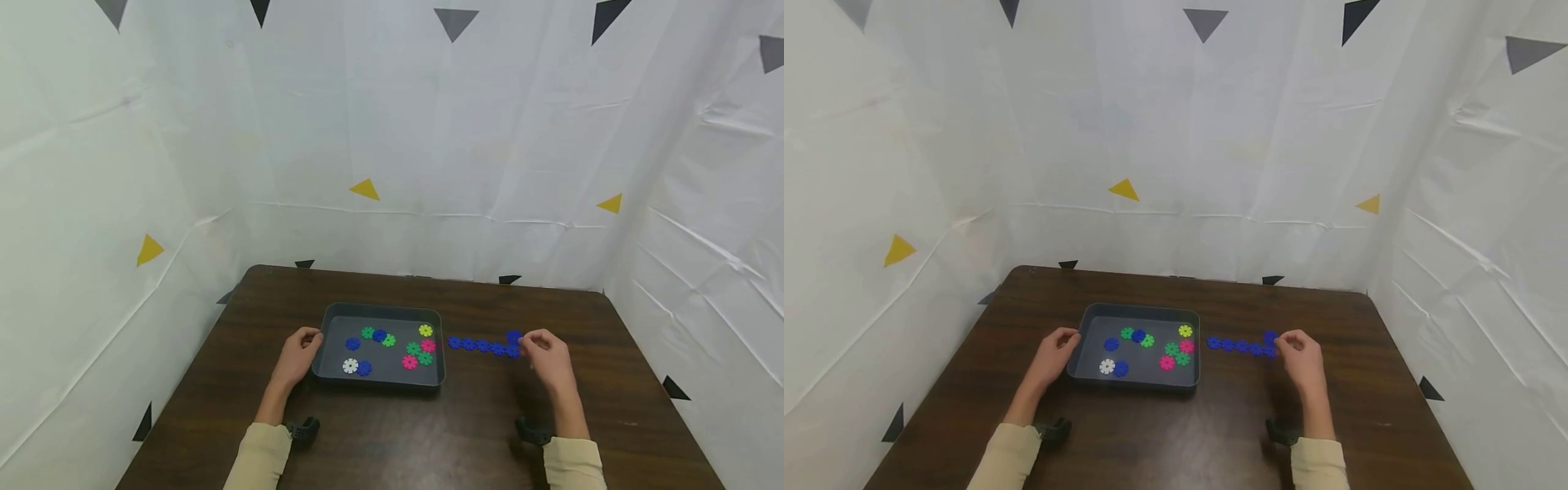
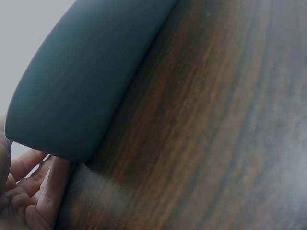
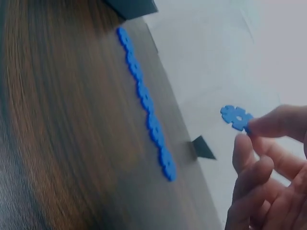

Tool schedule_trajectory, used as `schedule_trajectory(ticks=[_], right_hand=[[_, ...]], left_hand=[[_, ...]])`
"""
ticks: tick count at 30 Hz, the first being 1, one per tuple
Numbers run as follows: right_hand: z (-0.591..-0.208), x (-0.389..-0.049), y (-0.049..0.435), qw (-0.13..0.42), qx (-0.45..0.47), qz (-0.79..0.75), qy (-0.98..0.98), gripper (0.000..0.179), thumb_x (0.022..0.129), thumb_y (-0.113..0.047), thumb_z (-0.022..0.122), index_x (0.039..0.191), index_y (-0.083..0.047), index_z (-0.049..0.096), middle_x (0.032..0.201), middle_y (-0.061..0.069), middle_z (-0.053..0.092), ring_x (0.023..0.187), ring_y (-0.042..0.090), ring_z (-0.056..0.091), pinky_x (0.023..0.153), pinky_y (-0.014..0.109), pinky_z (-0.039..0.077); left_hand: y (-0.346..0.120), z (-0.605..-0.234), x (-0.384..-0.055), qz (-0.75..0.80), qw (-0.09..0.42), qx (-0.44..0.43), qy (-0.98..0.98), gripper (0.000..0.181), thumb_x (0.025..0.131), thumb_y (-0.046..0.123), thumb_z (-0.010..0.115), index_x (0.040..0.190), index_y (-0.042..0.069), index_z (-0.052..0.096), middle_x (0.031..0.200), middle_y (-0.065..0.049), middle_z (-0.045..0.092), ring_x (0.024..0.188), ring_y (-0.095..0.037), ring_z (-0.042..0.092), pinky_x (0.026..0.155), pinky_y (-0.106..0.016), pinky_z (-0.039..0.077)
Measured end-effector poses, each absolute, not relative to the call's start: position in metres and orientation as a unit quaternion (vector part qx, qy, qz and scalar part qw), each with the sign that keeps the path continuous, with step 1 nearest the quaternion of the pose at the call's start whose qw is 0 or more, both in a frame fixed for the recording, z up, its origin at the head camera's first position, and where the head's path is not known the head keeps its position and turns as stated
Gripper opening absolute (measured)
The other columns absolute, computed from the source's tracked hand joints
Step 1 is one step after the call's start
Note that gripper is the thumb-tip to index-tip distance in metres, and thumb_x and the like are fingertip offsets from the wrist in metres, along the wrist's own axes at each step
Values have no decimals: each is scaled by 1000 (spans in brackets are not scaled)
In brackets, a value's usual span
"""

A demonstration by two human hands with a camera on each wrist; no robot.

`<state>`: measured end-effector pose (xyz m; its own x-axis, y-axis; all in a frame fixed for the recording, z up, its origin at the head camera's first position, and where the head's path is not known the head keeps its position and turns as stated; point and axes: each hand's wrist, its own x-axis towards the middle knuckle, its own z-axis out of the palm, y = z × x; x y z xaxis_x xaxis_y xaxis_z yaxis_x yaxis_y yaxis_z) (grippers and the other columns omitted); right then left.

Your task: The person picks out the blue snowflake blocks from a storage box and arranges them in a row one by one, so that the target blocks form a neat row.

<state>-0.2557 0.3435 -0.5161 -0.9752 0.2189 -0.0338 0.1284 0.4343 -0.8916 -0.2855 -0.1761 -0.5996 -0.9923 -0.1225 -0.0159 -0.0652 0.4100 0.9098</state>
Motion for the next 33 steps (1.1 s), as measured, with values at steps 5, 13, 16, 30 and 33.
schedule_trajectory(ticks=[5, 13, 16, 30, 33], right_hand=[[-526, -258, 355, 32, -144, 525, -838, 31, 108, -24, 64, 121, 4, 67, 86, -5, 75, 72, 14, 61, 66, 28, 51], [-536, -263, 371, 13, -164, 507, -846, 43, 109, -24, 60, 130, 12, 66, 84, -3, 77, 67, 11, 57, 67, 28, 48], [-538, -264, 376, 5, -172, 507, -844, 45, 108, -24, 57, 132, 14, 65, 83, -5, 76, 66, 10, 55, 66, 28, 47], [-548, -274, 385, -34, -187, 490, -850, 43, 104, -24, 60, 123, 14, 69, 76, -6, 73, 62, 11, 56, 59, 28, 44], [-550, -276, 386, -34, -184, 493, -850, 44, 104, -23, 60, 125, 16, 67, 75, -5, 73, 60, 11, 56, 58, 28, 45]], left_hand=[[-177, -599, -285, -539, 28, 53, -840, 37, 111, 31, 61, 134, 3, 67, 128, -18, 71, 109, -27, 67, 95, -42, 54], [-177, -601, -285, -539, 26, 58, -840, 37, 111, 32, 61, 134, 3, 67, 129, -18, 70, 111, -28, 67, 96, -44, 55], [-177, -601, -286, -542, 24, 60, -838, 38, 111, 32, 61, 135, 4, 67, 130, -18, 70, 112, -29, 67, 98, -45, 54], [-177, -600, -286, -535, 23, 65, -842, 38, 111, 34, 61, 136, 6, 67, 130, -17, 70, 110, -28, 66, 99, -46, 54], [-176, -599, -286, -536, 23, 66, -841, 38, 111, 35, 61, 136, 6, 67, 131, -17, 70, 111, -28, 66, 99, -47, 54]])
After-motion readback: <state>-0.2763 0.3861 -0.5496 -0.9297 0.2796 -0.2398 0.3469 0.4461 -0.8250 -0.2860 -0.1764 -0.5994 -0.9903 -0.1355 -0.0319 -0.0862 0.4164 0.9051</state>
